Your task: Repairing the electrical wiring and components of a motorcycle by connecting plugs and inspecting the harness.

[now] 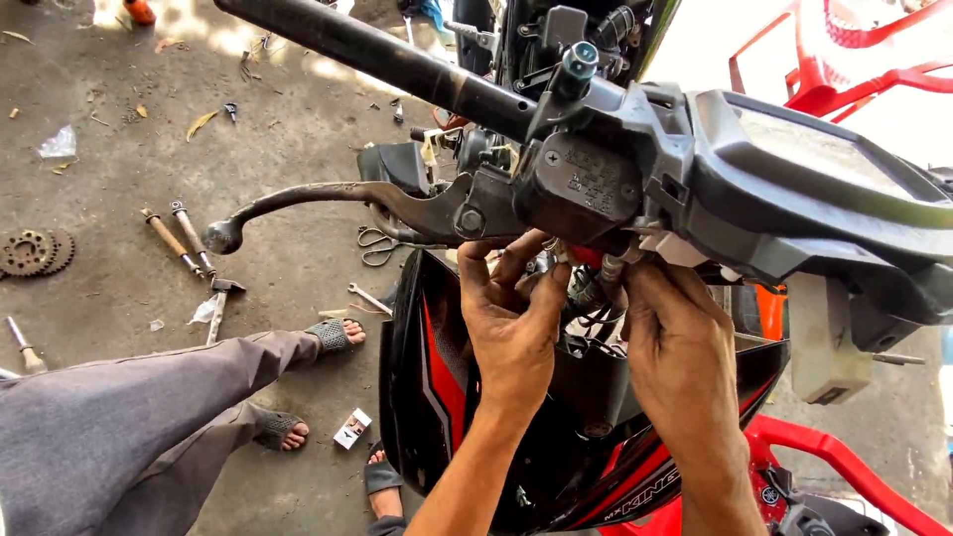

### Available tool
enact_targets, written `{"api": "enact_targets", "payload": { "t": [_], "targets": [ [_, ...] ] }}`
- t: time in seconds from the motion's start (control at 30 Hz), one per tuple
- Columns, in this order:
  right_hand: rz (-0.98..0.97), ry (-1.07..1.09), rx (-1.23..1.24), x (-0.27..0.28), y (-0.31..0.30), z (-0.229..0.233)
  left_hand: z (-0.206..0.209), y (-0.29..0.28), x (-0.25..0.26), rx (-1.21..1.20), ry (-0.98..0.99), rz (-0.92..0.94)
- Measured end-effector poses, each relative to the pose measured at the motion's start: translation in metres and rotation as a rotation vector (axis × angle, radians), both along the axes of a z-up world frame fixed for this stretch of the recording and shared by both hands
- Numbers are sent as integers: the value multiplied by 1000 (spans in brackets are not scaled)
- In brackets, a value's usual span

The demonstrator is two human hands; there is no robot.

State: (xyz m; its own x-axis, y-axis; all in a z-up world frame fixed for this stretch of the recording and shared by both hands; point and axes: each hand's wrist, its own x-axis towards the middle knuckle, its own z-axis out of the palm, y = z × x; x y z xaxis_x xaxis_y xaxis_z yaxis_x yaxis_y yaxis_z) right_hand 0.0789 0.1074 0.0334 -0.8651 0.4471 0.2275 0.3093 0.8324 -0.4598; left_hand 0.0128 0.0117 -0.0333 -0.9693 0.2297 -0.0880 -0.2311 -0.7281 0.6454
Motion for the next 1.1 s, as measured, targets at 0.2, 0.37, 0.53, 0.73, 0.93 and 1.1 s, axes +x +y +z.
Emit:
{"api": "enact_targets", "payload": {
  "t": [0.2, 0.37, 0.53, 0.73, 0.93, 1.1],
  "targets": [
    [26, -29, -64, -7, 1, 12, -2, -5, -1, -38, 46, -37],
    [-15, -128, -120, -9, 6, 17, -3, -4, -1, -38, 63, -58],
    [-59, -131, 42, -1, 10, -22, -7, 3, 1, 16, 12, -17],
    [49, 284, 64, 47, -19, -33, 16, 1, 2, -139, 69, -23],
    [-228, 387, 302, 88, 25, -45, 21, 3, 5, -284, 139, 0],
    [-342, 186, -48, 91, 42, -38, 29, 12, 30, -605, 478, 325]
  ]
}}
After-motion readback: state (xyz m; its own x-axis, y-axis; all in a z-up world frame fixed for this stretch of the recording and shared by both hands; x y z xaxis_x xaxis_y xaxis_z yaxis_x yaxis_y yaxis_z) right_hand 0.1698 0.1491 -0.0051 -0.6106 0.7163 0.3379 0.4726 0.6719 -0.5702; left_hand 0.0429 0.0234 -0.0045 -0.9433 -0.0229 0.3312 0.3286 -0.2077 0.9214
